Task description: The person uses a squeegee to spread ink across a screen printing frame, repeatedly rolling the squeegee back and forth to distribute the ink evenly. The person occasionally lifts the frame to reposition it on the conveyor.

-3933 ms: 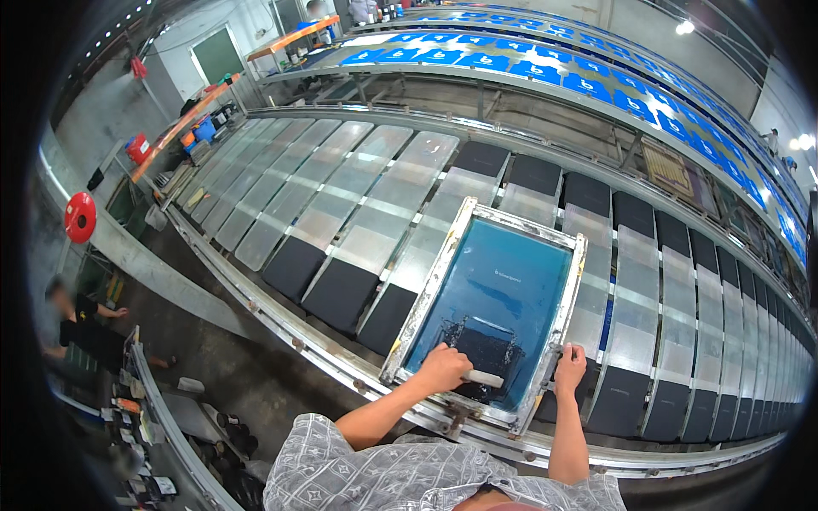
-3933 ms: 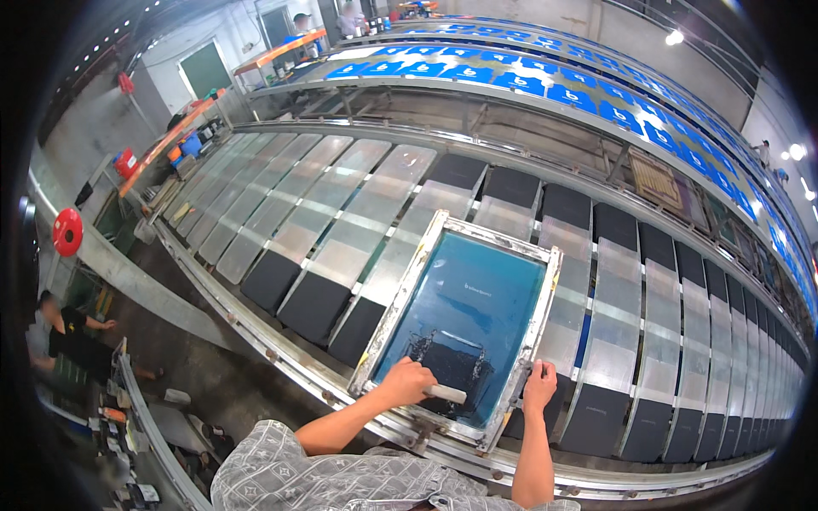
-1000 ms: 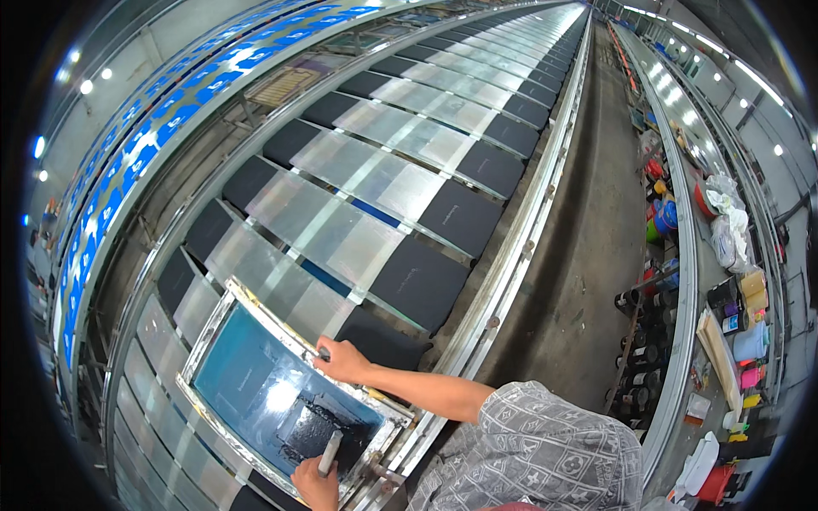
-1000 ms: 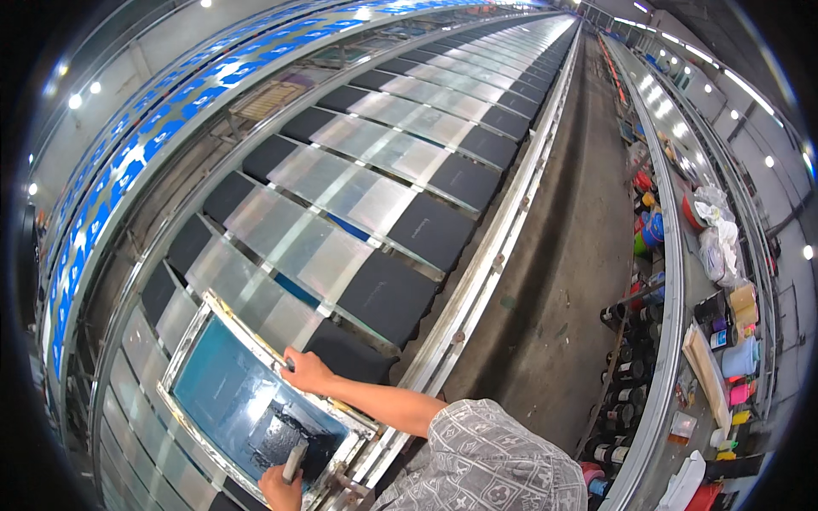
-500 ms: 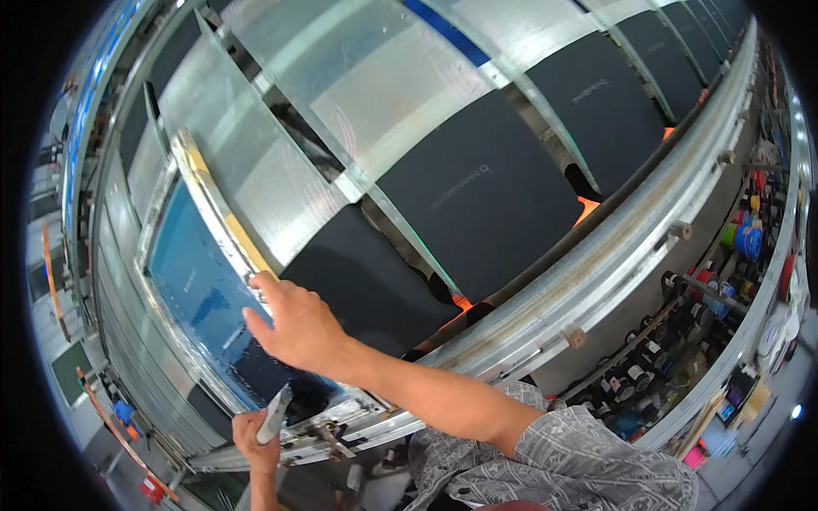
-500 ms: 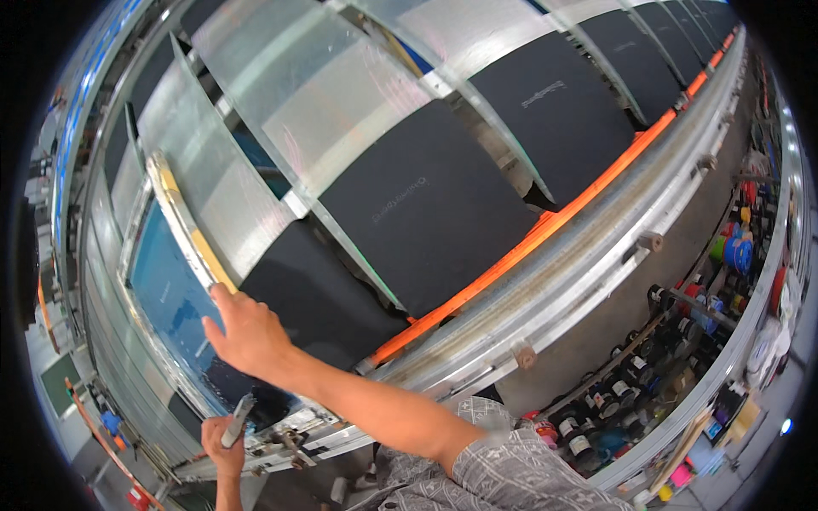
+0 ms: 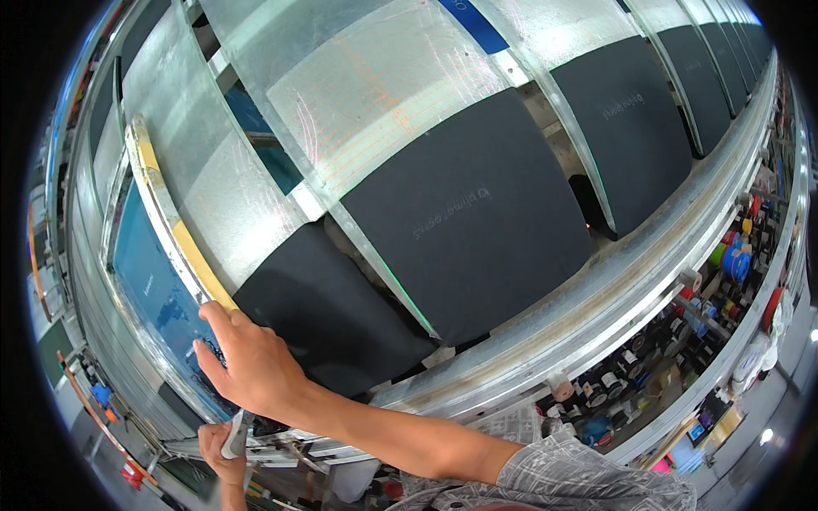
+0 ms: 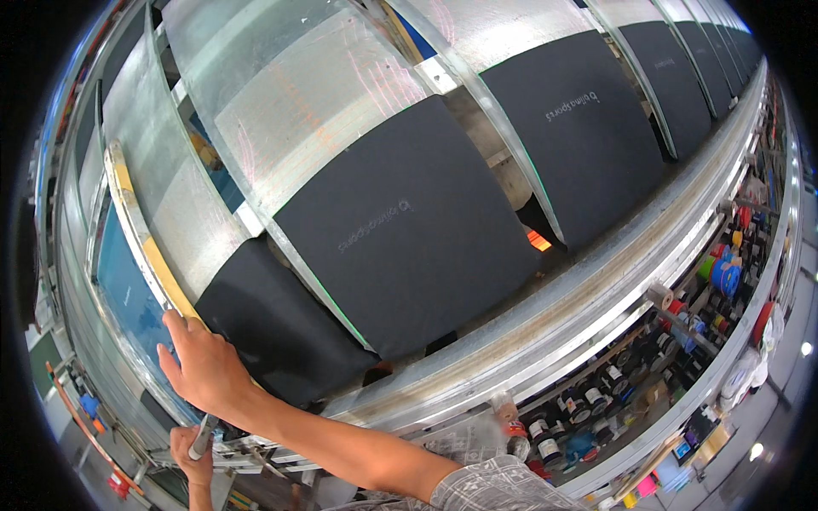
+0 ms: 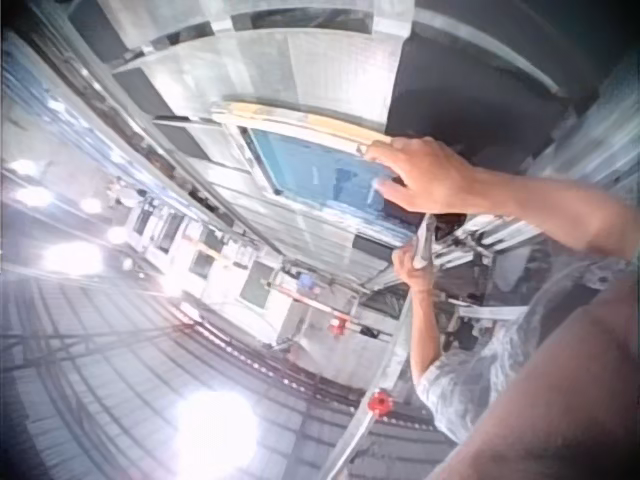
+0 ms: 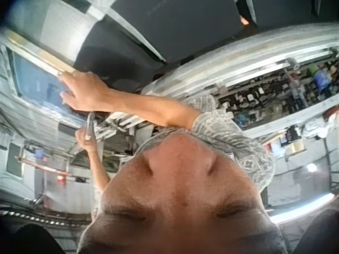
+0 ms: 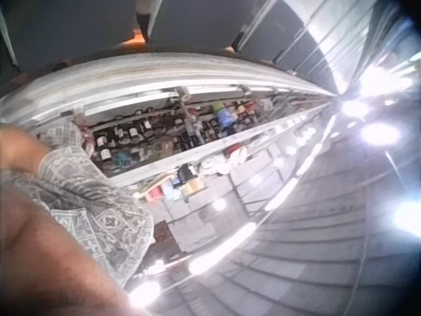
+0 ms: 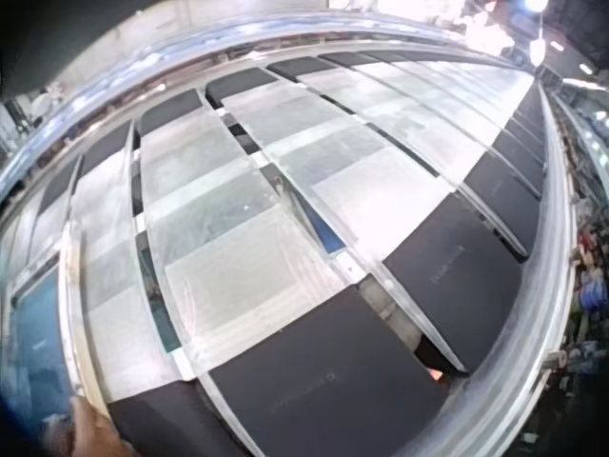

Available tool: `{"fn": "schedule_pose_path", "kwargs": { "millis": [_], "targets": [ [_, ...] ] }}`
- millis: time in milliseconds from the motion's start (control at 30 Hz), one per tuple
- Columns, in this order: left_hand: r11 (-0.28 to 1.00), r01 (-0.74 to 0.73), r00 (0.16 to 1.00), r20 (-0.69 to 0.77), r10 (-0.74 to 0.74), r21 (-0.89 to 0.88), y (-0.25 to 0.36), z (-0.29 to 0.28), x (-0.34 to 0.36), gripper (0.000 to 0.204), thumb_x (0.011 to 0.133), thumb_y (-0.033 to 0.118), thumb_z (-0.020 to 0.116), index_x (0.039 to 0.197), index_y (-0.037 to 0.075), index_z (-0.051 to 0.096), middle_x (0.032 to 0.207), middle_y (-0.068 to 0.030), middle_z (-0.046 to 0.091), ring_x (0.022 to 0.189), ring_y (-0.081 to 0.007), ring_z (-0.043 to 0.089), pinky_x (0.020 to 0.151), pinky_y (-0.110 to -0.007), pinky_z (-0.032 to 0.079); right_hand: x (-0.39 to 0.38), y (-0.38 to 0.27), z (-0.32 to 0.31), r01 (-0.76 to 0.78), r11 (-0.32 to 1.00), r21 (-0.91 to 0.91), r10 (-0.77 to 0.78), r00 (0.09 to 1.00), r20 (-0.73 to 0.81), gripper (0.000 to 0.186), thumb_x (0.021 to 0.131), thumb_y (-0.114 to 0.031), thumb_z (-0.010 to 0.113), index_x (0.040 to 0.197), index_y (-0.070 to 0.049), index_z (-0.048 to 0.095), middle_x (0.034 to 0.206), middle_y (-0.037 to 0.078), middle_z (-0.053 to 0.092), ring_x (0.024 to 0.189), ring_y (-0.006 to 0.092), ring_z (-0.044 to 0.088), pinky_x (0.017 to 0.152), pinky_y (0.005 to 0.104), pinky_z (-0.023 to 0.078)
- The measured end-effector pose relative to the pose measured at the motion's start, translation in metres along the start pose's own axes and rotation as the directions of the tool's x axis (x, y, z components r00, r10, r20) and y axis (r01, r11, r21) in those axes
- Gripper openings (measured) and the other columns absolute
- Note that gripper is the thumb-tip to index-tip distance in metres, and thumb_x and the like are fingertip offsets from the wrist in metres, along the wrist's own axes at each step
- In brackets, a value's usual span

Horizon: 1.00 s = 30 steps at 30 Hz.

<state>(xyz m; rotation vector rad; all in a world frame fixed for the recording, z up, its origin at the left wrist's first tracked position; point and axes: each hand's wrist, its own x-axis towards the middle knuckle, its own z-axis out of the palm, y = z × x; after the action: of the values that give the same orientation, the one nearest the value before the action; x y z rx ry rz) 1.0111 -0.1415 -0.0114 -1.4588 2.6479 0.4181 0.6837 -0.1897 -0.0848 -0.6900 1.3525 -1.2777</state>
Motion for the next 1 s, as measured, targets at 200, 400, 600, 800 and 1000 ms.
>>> {"fn": "schedule_pose_path", "kwargs": {
  "millis": [200,400,600,800,1000],
  "targets": [
    [0.999,-0.044,0.999,-0.024,0.045,0.008,0.0,0.0,0.015,0.04,0.063,-0.003,0.084,0.099,0.004,0.068,0.088,-0.0133,0.064,0.08,-0.034,0.061,0.069,-0.043,0.047,0.002,0.005,0.003,0.05,0.999,0.012,-0.05,0.998,-0.029,0.036,0.099,-0.019,0.065,0.125,0.001,0.051,0.1,0.031,0.067,0.082,0.0501,0.068,0.07,0.053,0.057],
    [1.0,0.0,1.0,0.016,0.0,0.029,0.002,-0.004,0.012,0.042,0.059,-0.005,0.085,0.096,0.003,0.066,0.091,-0.013,0.065,0.083,-0.0338,0.063,0.072,-0.042,0.049,0.0,0.003,0.003,0.04,0.999,-0.007,-0.04,0.999,-0.018,0.034,0.099,-0.018,0.065,0.124,0.001,0.052,0.101,0.03,0.068,0.086,0.0484,0.069,0.074,0.0527,0.057],
    [1.0,0.003,1.0,0.018,-0.003,0.026,0.002,-0.004,0.016,0.043,0.058,-0.005,0.085,0.096,0.003,0.067,0.091,-0.0129,0.066,0.083,-0.0338,0.063,0.072,-0.042,0.049,0.002,0.003,0.0,0.023,1.0,-0.013,-0.023,0.999,0.025,0.036,0.1,-0.021,0.062,0.127,0.0,0.051,0.104,0.03,0.066,0.087,0.0509,0.069,0.073,0.0544,0.058],
    [1.0,-0.004,1.0,0.01,0.004,0.025,0.002,-0.002,0.012,0.044,0.057,-0.006,0.086,0.096,0.002,0.067,0.09,-0.0131,0.065,0.082,-0.0329,0.063,0.07,-0.041,0.049,0.002,-0.001,-0.001,0.001,1.0,-0.024,0.0,1.0,0.026,0.035,0.099,-0.019,0.064,0.125,0.002,0.052,0.102,0.031,0.067,0.086,0.0498,0.069,0.074,0.0533,0.058],
    [1.0,-0.025,1.0,-0.003,0.025,0.016,0.002,-0.002,0.014,0.042,0.059,-0.005,0.086,0.096,0.002,0.067,0.087,-0.0124,0.064,0.079,-0.0324,0.062,0.067,-0.041,0.048,0.002,0.003,0.002,0.032,0.999,-0.043,-0.032,0.999,0.009,0.035,0.1,-0.021,0.062,0.126,-0.001,0.051,0.101,0.03,0.066,0.085,0.0501,0.069,0.072,0.0543,0.058]
  ]
}}
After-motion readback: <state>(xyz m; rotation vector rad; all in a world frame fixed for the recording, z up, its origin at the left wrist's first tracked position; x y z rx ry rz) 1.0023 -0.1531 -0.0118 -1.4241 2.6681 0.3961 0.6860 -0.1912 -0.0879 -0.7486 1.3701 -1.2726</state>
